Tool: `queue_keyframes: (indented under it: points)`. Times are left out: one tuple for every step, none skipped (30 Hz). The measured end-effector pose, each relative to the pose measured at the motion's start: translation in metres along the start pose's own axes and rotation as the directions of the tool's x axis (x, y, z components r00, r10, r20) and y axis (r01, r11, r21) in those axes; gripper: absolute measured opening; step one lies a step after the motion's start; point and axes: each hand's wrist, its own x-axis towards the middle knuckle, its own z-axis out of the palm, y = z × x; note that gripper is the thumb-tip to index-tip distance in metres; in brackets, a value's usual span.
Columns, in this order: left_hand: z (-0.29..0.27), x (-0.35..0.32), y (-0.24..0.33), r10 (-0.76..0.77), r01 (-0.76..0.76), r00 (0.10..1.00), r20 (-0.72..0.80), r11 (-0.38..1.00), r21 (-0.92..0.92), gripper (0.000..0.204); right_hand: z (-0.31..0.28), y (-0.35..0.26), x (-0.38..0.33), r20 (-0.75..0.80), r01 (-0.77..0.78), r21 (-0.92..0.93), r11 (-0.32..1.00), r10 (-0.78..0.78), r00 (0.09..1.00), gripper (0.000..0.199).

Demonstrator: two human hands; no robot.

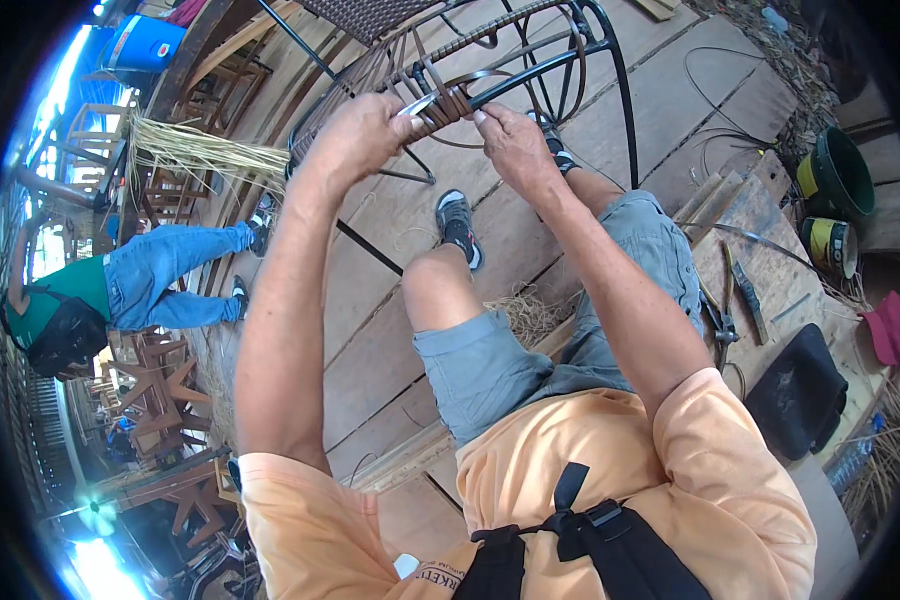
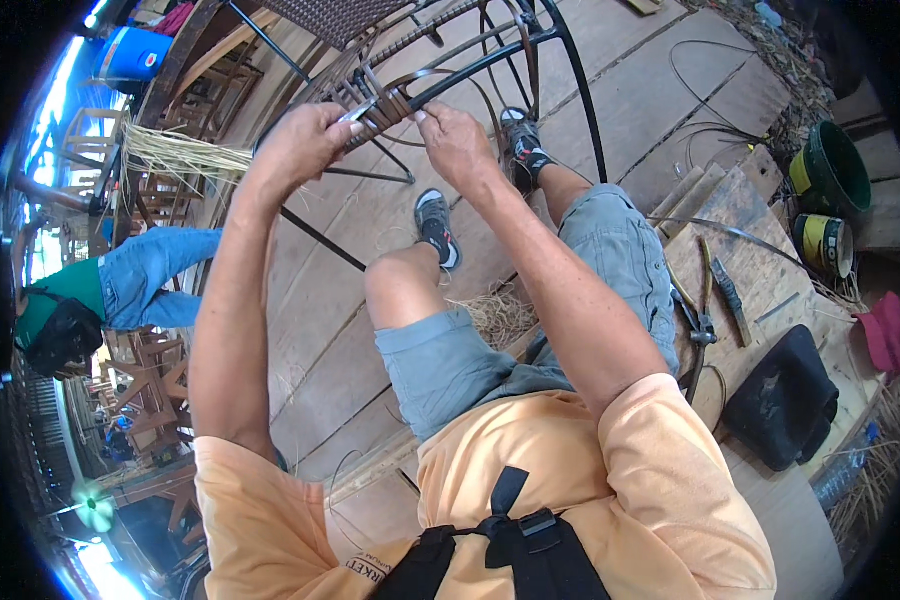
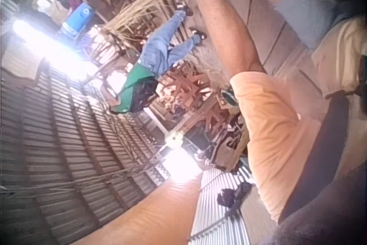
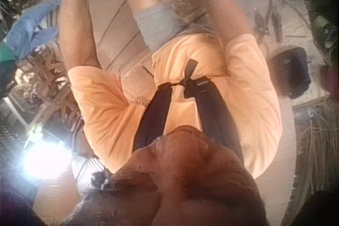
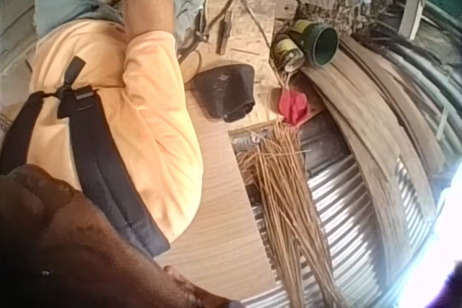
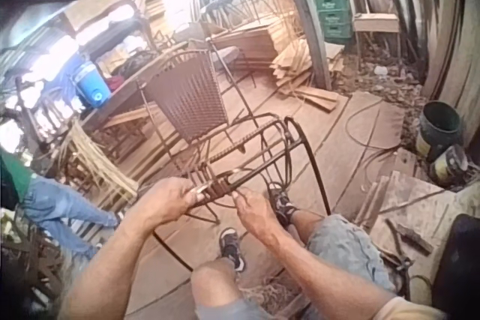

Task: The recorder is weaving the seat of a metal-framed chair using long plastic or natural fiber strips.

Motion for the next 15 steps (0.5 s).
queue_keyframes:
  points:
    - [-0.002,0.003,-0.005,0.047,-0.048,0.999,0.027,0.999,0.02,0.025,0.001,-0.001,0.0,0.012,-0.001,0.001,1.0,0.001,1.0,0.027]
    - [-0.004,0.007,-0.011,0.093,-0.096,0.994,0.054,0.995,0.038,0.024,0.003,-0.002,-0.001,0.022,-0.04,-0.014,0.999,0.04,0.999,0.028]
    - [-0.002,0.01,-0.009,0.097,-0.098,0.994,0.059,0.995,0.014,0.025,0.0,-0.002,0.0,0.021,-0.08,-0.035,0.996,0.081,0.996,0.03]
    - [0.001,0.01,-0.008,0.095,-0.096,0.994,0.059,0.995,0.007,0.025,-0.002,-0.003,0.0,0.023,-0.112,-0.058,0.992,0.113,0.993,0.031]
    - [0.005,0.011,-0.005,0.018,-0.009,0.997,0.075,0.994,-0.109,0.026,-0.002,-0.002,0.001,0.028,-0.114,-0.063,0.991,0.116,0.993,0.031]
    - [0.004,0.007,0.0,-0.064,0.084,0.993,0.098,0.972,-0.218,0.027,-0.001,-0.002,0.001,0.027,-0.106,-0.064,0.992,0.108,0.994,0.031]
    - [0.001,0.006,0.003,-0.051,0.069,0.994,0.1,0.98,-0.187,0.027,0.001,-0.003,0.0,0.027,-0.097,-0.064,0.993,0.099,0.995,0.031]
    - [-0.001,0.007,0.004,-0.041,0.055,0.994,0.101,0.989,-0.138,0.027,0.001,-0.003,0.0,0.036,-0.099,-0.063,0.993,0.102,0.994,0.031]
    - [-0.002,0.01,0.005,-0.026,0.036,0.994,0.104,0.995,-0.092,0.027,0.0,-0.004,0.0,0.027,-0.086,-0.061,0.994,0.088,0.996,0.031]
    - [-0.002,0.013,0.008,-0.02,0.025,0.995,0.096,0.998,-0.052,0.028,-0.001,-0.004,0.0,0.018,-0.073,-0.059,0.996,0.074,0.997,0.031]
    - [0.001,0.016,0.005,-0.023,0.028,0.995,0.098,0.998,-0.057,0.028,-0.002,-0.001,-0.001,0.018,-0.059,-0.042,0.997,0.06,0.998,0.031]
    - [0.002,0.018,0.004,0.043,-0.045,0.998,0.048,0.998,0.034,0.029,-0.001,0.0,0.0,0.022,-0.06,-0.041,0.997,0.061,0.998,0.031]
    - [0.004,0.02,0.002,0.115,-0.114,0.993,0.005,0.985,0.127,0.031,-0.001,0.002,0.0,0.035,-0.081,-0.058,0.995,0.084,0.996,0.031]
    - [0.006,0.019,-0.001,0.112,-0.112,0.994,0.006,0.986,0.126,0.031,-0.001,0.004,0.0,0.046,-0.103,-0.076,0.992,0.106,0.993,0.03]
    - [0.006,0.013,0.002,0.18,-0.179,0.984,0.008,0.97,0.163,0.031,-0.001,0.003,0.0,0.046,-0.107,-0.076,0.991,0.111,0.993,0.03]
